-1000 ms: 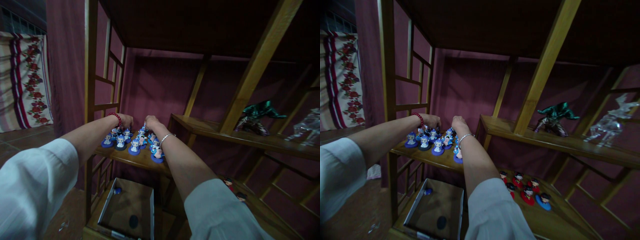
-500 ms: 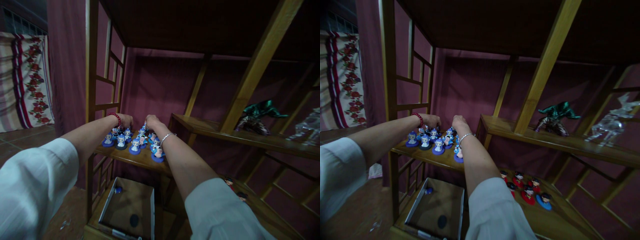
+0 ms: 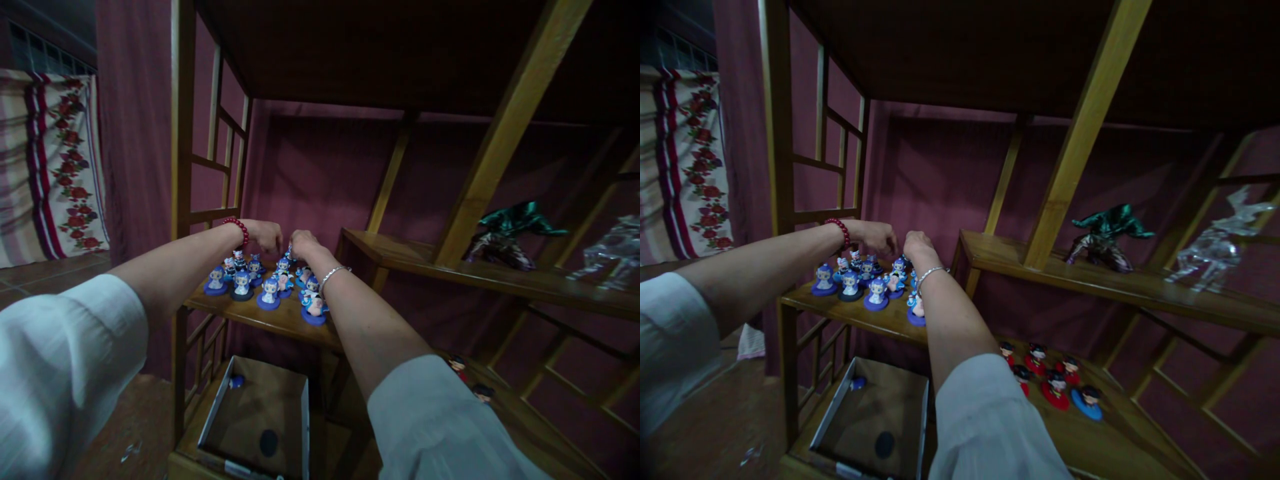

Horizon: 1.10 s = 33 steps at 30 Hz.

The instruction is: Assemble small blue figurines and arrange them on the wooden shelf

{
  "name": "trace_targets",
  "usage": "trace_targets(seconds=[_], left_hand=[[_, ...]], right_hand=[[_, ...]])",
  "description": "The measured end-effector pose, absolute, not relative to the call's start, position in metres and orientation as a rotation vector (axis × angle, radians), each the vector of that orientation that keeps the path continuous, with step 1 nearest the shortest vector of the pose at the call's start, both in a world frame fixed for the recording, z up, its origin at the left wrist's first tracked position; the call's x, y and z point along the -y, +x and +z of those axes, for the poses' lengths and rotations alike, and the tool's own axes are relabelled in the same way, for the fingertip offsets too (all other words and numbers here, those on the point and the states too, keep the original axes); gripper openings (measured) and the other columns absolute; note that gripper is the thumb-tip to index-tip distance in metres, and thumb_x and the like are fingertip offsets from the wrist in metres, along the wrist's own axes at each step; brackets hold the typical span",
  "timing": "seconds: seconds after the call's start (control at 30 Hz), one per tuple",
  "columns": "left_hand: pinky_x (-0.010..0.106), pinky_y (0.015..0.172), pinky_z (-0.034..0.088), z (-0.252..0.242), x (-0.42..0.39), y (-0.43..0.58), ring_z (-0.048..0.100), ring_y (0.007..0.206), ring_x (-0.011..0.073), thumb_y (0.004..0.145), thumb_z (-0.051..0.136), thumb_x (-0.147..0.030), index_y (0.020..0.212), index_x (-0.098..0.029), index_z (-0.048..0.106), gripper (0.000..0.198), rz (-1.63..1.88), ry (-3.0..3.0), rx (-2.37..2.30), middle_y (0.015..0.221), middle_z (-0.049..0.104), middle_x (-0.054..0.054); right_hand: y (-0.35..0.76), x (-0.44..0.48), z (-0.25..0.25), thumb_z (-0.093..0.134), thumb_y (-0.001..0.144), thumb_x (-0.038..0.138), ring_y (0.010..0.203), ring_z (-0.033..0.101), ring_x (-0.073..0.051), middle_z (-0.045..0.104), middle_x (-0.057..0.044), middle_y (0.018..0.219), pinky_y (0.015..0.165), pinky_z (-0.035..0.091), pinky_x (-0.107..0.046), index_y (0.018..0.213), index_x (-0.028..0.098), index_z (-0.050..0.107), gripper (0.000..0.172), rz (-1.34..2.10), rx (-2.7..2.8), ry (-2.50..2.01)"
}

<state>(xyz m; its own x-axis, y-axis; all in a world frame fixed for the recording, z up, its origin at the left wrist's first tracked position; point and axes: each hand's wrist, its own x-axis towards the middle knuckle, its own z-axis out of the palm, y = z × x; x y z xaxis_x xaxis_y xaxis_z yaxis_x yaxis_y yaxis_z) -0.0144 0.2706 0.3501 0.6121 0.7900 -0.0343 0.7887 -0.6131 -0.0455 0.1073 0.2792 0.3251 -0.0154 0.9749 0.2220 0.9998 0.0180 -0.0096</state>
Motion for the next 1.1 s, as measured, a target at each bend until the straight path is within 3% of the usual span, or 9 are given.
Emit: trace_targets(seconds=[0.23,0.5,0.77,1.1], left_hand=[[0.025,0.064,0.045,0.335,-0.269,0.015,0.059,0.073,0.0209,0.059,0.064,-0.024,0.088,-0.007,0.070,0.034,0.117,-2.646,1.211,0.087,0.068,0.012],[0.022,0.064,0.044,0.328,-0.267,0.012,0.061,0.077,0.0188,0.063,0.064,-0.027,0.092,-0.009,0.068,0.035,0.107,-2.622,1.246,0.091,0.067,0.011],[0.023,0.065,0.044,0.328,-0.261,0.009,0.061,0.079,0.0210,0.065,0.061,-0.023,0.094,-0.007,0.067,0.034,0.135,-2.593,1.226,0.091,0.067,0.013],[0.020,0.066,0.043,0.327,-0.266,-0.002,0.060,0.081,0.0175,0.065,0.061,-0.022,0.102,-0.010,0.064,0.039,0.108,-2.662,1.372,0.096,0.067,0.011]], right_hand=[[0.107,-0.274,0.328,0.067,0.063,0.022,0.097,0.060,-0.027,0.064,-0.018,0.104,0.074,0.049,-0.026,0.104,0.009,0.063,0.042,-0.199,2.113,-2.062],[0.107,-0.275,0.324,0.069,0.062,0.024,0.098,0.060,-0.025,0.063,-0.018,0.105,0.076,0.049,-0.026,0.106,0.009,0.062,0.046,-0.182,2.093,-2.096],[0.106,-0.269,0.327,0.066,0.062,0.014,0.101,0.059,-0.024,0.062,-0.018,0.108,0.075,0.048,-0.024,0.105,0.011,0.062,0.043,-0.186,2.134,-2.119],[0.104,-0.283,0.317,0.069,0.058,0.011,0.094,0.062,-0.019,0.066,-0.012,0.102,0.076,0.047,-0.020,0.100,0.012,0.064,0.042,-0.200,2.242,-2.179]])
